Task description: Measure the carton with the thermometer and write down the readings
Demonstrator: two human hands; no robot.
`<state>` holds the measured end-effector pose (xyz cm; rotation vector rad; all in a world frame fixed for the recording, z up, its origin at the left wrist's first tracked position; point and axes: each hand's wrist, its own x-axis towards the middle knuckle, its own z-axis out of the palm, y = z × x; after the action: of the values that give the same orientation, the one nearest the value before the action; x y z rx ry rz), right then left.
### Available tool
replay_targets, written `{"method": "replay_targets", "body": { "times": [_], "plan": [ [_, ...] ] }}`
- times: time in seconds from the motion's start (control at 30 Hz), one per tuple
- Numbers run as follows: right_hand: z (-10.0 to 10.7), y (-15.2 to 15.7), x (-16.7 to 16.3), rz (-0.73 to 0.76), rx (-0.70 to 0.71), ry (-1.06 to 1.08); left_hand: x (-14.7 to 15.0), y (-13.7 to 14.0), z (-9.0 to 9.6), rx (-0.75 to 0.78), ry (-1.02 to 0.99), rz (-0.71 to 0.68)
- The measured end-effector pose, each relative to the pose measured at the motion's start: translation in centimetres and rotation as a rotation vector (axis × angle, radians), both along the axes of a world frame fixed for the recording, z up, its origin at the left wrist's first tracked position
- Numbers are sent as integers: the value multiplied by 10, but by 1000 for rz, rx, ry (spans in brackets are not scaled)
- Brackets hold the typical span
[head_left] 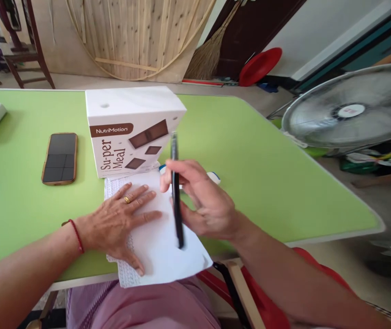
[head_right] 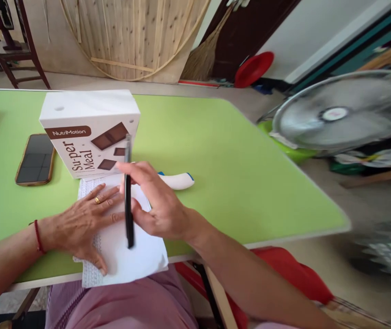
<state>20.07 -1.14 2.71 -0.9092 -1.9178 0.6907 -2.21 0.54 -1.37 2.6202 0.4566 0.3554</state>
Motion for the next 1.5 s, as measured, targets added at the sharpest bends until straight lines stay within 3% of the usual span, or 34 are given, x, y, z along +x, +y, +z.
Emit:
{"method": "replay_targets", "body": {
  "times": [0.1, 0.27, 0.43, 0.63, 0.93, 1.5],
  "plan": [
    [-8, 4, -16, 49, -73, 78, 2, -6, -4, -37, 12, -7],
    [-32, 2, -28, 55, -158, 250, 3, -13, 6, 3, 167, 12],
    [-35, 10, -33, -149, -310, 197, 3, -19, 15, 42, 219, 30],
    [-37, 17, -38, -256, -193, 129, 5, -24, 21, 46, 252, 51],
    [-40, 20, -39, -243, -68, -7, 3, -30, 21, 70, 281, 66],
    [-40, 19, -38, -229, -110, -68, 3, -28, 19, 101, 257, 69]
  ]
}}
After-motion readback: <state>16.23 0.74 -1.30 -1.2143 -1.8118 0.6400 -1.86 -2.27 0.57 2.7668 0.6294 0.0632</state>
